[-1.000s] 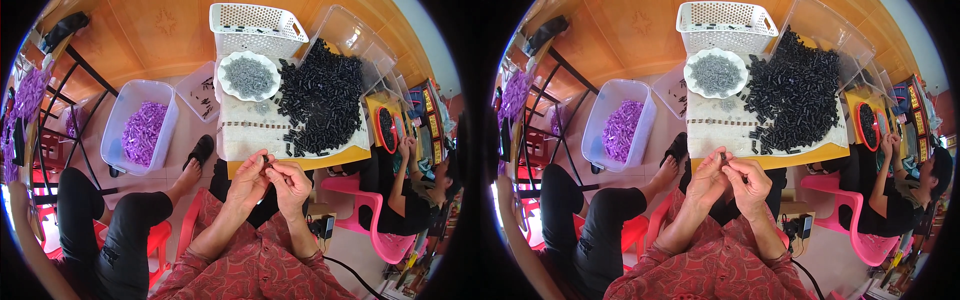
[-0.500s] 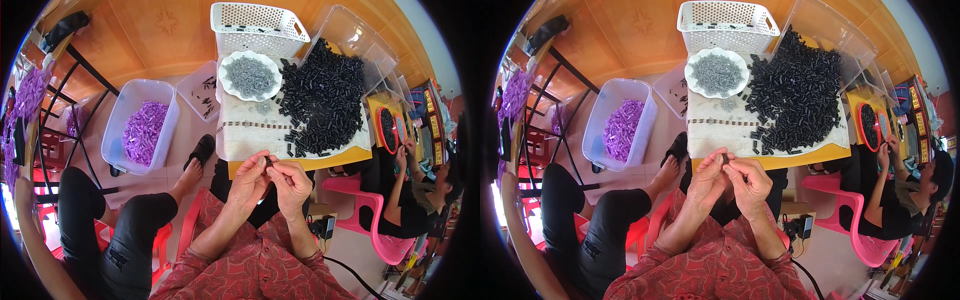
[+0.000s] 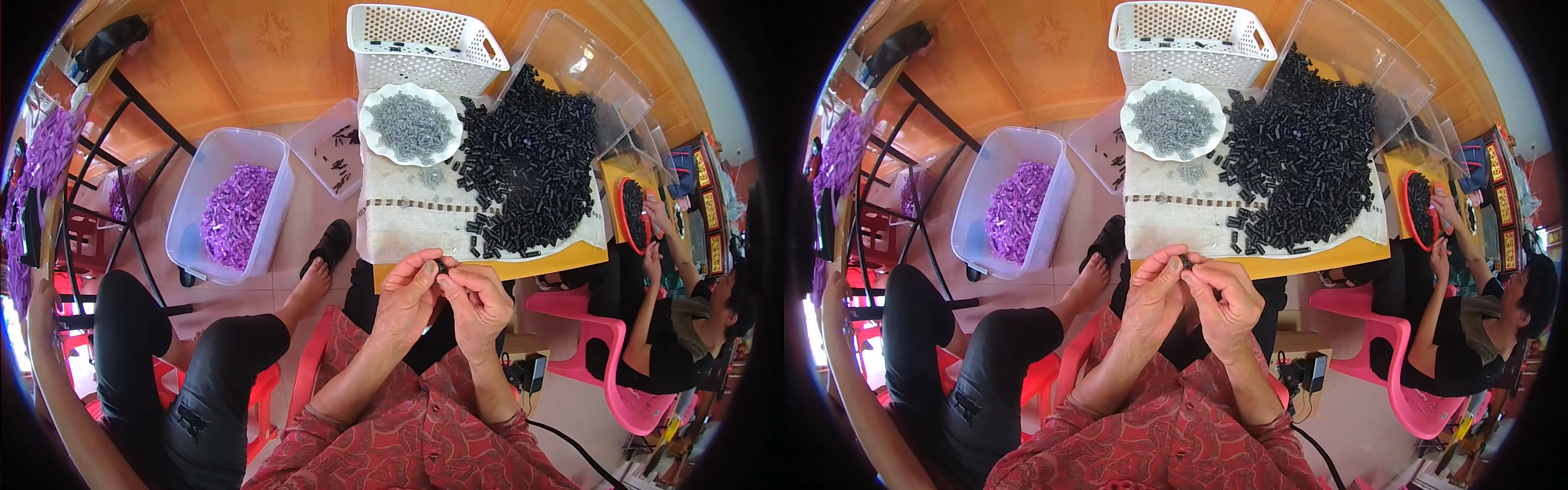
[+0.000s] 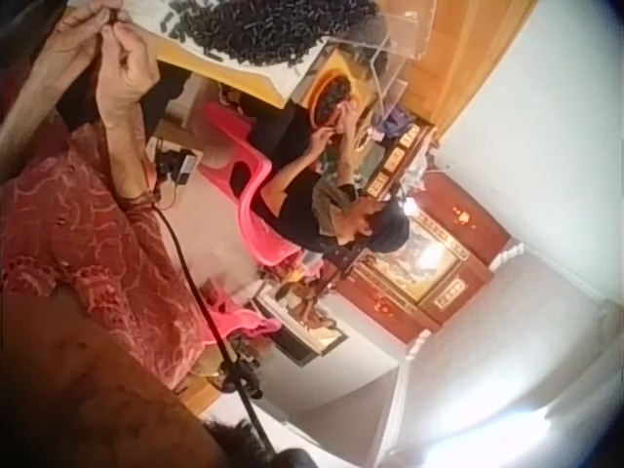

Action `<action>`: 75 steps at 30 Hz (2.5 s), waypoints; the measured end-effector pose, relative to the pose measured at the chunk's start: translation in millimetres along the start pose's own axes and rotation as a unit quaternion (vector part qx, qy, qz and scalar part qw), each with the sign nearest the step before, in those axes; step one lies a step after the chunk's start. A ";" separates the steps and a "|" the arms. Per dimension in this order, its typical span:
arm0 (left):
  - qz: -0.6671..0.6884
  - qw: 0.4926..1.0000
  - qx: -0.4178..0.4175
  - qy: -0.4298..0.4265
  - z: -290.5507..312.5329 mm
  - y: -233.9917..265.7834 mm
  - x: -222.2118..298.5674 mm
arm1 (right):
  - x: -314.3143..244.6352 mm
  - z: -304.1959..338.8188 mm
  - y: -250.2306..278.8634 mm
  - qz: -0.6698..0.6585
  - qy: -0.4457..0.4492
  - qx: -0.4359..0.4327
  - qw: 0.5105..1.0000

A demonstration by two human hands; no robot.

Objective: Assembling small grey components onto black plastic housings manually.

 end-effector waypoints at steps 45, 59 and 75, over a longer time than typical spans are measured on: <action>-0.034 0.999 -0.024 0.005 -1.3 -0.9 5.5 | -25.4 -11.8 -5.2 0.080 0.109 -0.062 0.989; 0.044 0.998 -0.023 0.032 1.8 -5.9 1.6 | -25.6 -4.5 -7.0 0.066 0.106 -0.023 0.992; 0.039 0.999 -0.010 0.025 4.8 -8.1 4.8 | -32.0 -3.7 -10.5 0.082 0.133 -0.018 0.988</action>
Point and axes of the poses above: each hand's wrist, its own z-axis away from the middle knuckle, its own y-axis out of the back of the hand, x = y × z, the point moved 9 cm from there along -z, towards the middle knuckle, and after that the axes turned 5 degrees about y, right-handed, at the moved point
